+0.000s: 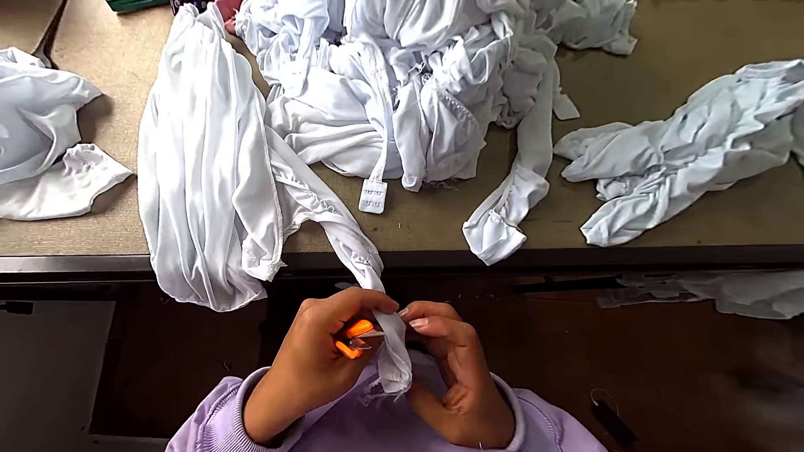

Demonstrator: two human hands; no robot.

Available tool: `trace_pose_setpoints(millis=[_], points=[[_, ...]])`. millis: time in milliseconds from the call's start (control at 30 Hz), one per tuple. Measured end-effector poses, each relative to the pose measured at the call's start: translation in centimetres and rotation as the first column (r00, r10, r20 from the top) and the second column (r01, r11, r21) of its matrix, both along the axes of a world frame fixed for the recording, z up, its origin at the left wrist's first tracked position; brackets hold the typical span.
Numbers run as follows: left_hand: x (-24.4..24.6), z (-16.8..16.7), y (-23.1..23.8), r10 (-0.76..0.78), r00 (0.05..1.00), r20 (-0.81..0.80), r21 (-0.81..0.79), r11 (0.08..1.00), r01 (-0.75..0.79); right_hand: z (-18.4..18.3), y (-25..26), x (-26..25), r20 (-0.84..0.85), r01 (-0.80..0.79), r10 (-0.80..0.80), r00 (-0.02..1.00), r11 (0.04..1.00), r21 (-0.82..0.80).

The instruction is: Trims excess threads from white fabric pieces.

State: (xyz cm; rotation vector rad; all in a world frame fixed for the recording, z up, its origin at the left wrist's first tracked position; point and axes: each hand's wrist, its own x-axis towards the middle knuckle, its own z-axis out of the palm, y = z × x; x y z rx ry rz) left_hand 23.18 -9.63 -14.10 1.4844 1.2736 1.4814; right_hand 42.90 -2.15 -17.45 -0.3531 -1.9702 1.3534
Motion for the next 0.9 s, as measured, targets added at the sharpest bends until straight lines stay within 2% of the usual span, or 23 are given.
trace_pose_setpoints(millis=[167,300,367,467,567,633,767,900], points=[[1.5,0.8,1.3,0.041,0.999,-0.031,0.043,0.998,-0.04,0.4,-0.5,-0.6,-0.11,0.096,-0.108,0.988,0.99,-0.104],[1.4,0.8,1.0,0.021,0.997,-0.072,0.063,0.998,-0.016,0.8,-0.6,0.0,-0.125,0.279,-0.272,0.954,0.959,0.05],[1.1,0.7,0.4,-0.015,0.995,-0.098,0.087,0.996,0.024,1.0,-0.5,0.2,-0.138,0.291,-0.279,0.95,0.954,0.069],[0.9,0.7,-0.4,-0.103,0.983,-0.154,0.129,0.984,0.123,1.1,-0.6,0.1,-0.166,0.256,-0.252,0.953,0.967,0.006],[1.6,0.9,-0.8,-0.05,0.976,-0.212,0.186,0.978,0.091,1.0,-0.8,-0.2,-0.2,0.247,-0.238,0.95,0.969,0.022],[1.9,1.0,-0.8,0.016,0.983,-0.181,0.225,0.974,0.026,1.0,-0.6,-0.2,-0.216,0.267,-0.242,0.946,0.959,0.096],[0.7,1.6,-0.9,-0.031,0.999,-0.026,0.204,0.978,0.036,1.3,0.1,0.1,-0.16,0.365,-0.341,0.926,0.917,0.161],[0.1,2.2,-0.7,-0.08,0.997,-0.017,0.129,0.988,0.082,1.5,0.1,0.0,-0.15,0.299,-0.277,0.949,0.942,0.15]])
